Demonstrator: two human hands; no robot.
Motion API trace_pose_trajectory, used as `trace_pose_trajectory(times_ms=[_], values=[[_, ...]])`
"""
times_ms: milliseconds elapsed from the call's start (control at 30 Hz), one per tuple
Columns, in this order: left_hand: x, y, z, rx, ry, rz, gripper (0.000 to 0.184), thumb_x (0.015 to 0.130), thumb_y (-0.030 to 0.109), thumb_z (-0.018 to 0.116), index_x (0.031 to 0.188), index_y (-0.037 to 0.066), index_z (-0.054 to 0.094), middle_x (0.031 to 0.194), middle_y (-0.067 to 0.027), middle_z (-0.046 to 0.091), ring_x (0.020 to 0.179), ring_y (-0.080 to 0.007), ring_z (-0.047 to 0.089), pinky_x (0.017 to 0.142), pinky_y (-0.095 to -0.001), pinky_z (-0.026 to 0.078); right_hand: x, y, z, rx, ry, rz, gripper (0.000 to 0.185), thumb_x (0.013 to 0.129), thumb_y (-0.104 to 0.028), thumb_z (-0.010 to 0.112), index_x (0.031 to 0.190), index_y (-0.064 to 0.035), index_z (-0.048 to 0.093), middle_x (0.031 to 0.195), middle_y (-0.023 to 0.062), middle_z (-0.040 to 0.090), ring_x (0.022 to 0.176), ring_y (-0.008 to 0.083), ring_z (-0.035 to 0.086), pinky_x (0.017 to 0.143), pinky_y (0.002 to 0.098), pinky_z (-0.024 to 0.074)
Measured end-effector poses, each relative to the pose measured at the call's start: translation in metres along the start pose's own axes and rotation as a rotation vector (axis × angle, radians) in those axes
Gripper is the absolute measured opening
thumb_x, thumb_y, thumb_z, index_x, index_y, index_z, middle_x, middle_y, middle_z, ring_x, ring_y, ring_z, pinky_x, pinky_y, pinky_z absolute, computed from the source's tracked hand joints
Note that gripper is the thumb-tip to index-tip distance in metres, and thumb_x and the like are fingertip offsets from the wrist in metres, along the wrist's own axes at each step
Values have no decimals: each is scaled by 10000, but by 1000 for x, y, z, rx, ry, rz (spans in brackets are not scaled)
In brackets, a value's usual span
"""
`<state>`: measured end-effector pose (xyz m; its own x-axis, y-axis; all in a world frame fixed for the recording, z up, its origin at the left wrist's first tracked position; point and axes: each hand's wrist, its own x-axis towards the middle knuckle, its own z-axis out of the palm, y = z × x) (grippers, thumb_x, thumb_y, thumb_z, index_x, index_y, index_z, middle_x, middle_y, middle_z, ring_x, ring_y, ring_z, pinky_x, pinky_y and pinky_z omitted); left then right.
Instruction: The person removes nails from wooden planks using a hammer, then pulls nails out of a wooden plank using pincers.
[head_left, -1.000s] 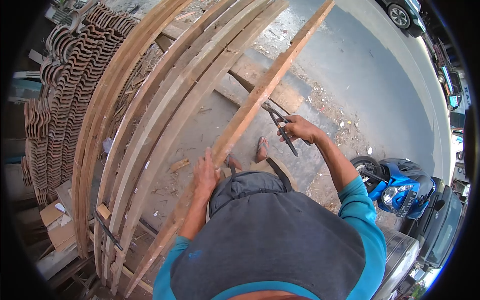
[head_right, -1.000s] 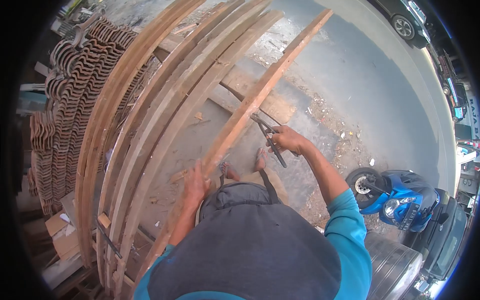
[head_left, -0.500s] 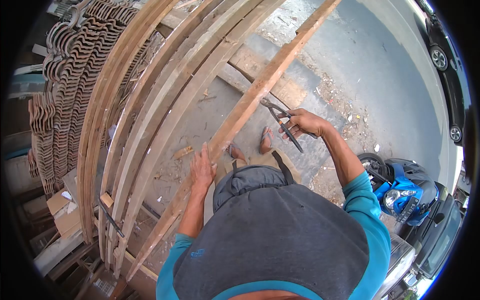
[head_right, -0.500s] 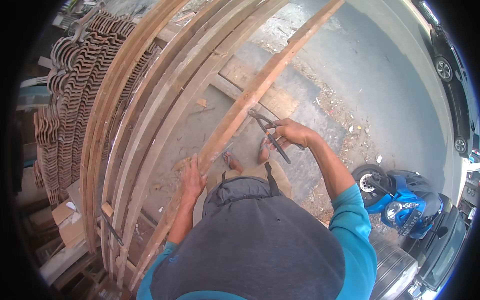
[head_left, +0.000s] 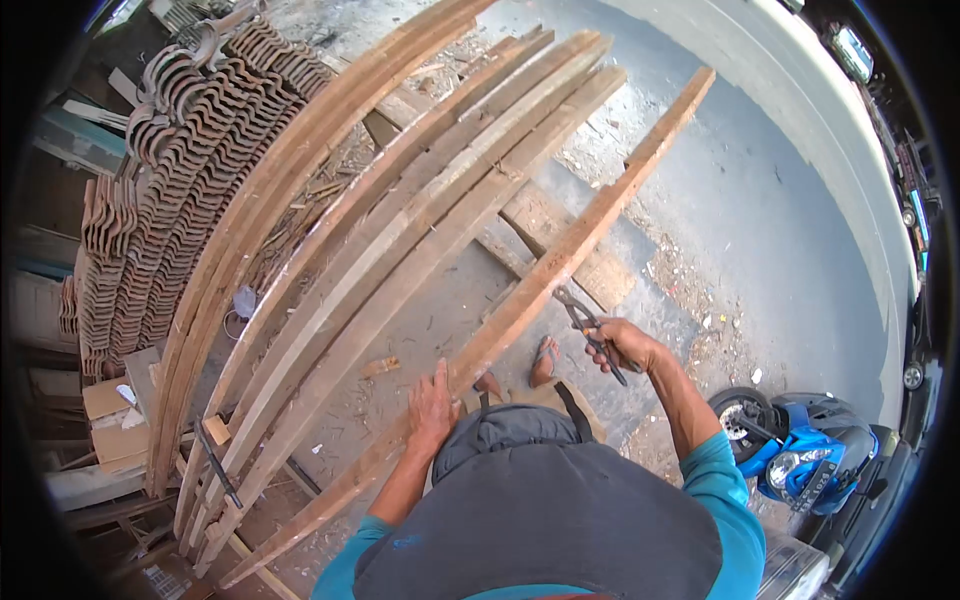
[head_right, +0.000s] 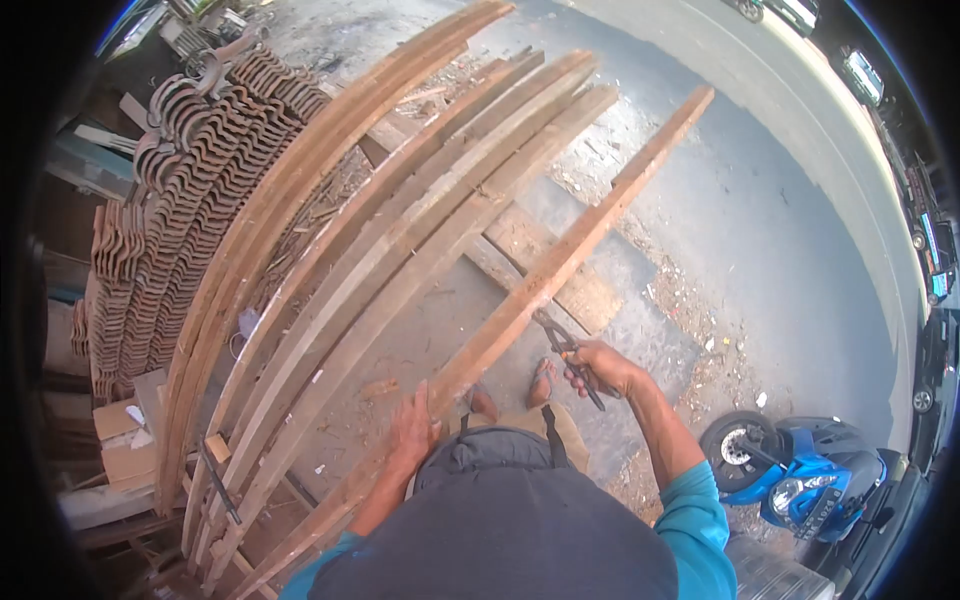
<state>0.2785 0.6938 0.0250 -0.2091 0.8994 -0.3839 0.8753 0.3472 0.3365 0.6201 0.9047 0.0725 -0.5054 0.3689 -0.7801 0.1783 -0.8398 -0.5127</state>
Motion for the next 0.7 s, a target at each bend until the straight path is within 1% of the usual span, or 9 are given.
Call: trace_pose_trajectory(times_ms=[33, 67, 133, 200, 267, 400, 500, 567, 700], values=[[0, 3, -6, 49, -3, 15, 901, 789, 179, 812, 1552, 85, 343, 1200, -255, 579, 1133, -439, 583, 965, -543, 448, 5, 7, 4, 80, -49, 45, 360, 995, -163, 557, 1329, -33, 518, 770, 68, 567, 593, 139, 498, 516, 312, 427], [2, 5, -12, 24, -2, 13, 890, 791, 189, 813, 1546, 88, 353, 1194, -250, 583, 1127, -435, 586, 960, -544, 449, 5, 14, 12, 99, -22, 51, 344, 1026, -201, 545, 1318, -20, 529, 761, 50, 528, 577, 125, 433, 515, 305, 385], [1, 6, -16, -13, 13, 13, 880, 792, 200, 813, 1540, 90, 363, 1189, -246, 587, 1122, -431, 590, 954, -545, 450, 5, 22, 21, 104, -15, 8, 295, 1055, -232, 517, 1229, 0, 565, 782, 48, 513, 575, 128, 429, 519, 309, 387], [0, 4, -17, -4, -15, 24, 856, 794, 217, 809, 1525, 90, 381, 1173, -241, 595, 1123, -427, 592, 955, -544, 449, 11, 35, 36, 88, 89, -38, 212, 1045, -215, 517, 1120, -21, 560, 764, 39, 501, 566, 123, 414, 512, 308, 394], [2, 2, -17, -1, -23, 18, 845, 799, 224, 807, 1520, 90, 387, 1170, -239, 597, 1125, -424, 593, 955, -543, 448, 26, 55, 58, 164, 179, -104, 186, 1027, -187, 508, 1022, -8, 558, 759, 48, 507, 552, 134, 459, 482, 317, 417], [4, -4, -15, -11, -54, 27, 829, 812, 251, 803, 1516, 95, 394, 1189, -244, 598, 1137, -424, 593, 962, -535, 446, 46, 79, 102, 297, 258, -210, 159, 1028, -184, 505, 1004, -27, 507, 752, 53, 503, 531, 133, 451, 466, 323, 420], [10, -11, -10, -43, -114, 14, 830, 815, 266, 805, 1517, 101, 395, 1214, -253, 596, 1147, -424, 591, 976, -521, 443, 81, 98, 132, 372, 443, -327, 143, 1028, -180, 508, 1032, -40, 477, 754, 63, 514, 532, 137, 481, 466, 322, 444], [11, -9, -15, -51, -144, 12, 832, 814, 269, 806, 1517, 101, 395, 1219, -255, 597, 1147, -428, 594, 976, -524, 450, 106, 113, 142, 282, 615, -401, 101, 1022, -136, 482, 1065, -44, 487, 750, 49, 499, 545, 128, 472, 481, 319, 441], [20, -26, -1, -73, -138, 18, 846, 808, 292, 810, 1516, 98, 390, 1240, -260, 595, 1154, -452, 599, 971, -546, 477, 114, 116, 151, 282, 594, -457, 128, 1023, -145, 483, 1100, -43, 476, 766, 53, 504, 562, 137, 492, 491, 326, 461]])
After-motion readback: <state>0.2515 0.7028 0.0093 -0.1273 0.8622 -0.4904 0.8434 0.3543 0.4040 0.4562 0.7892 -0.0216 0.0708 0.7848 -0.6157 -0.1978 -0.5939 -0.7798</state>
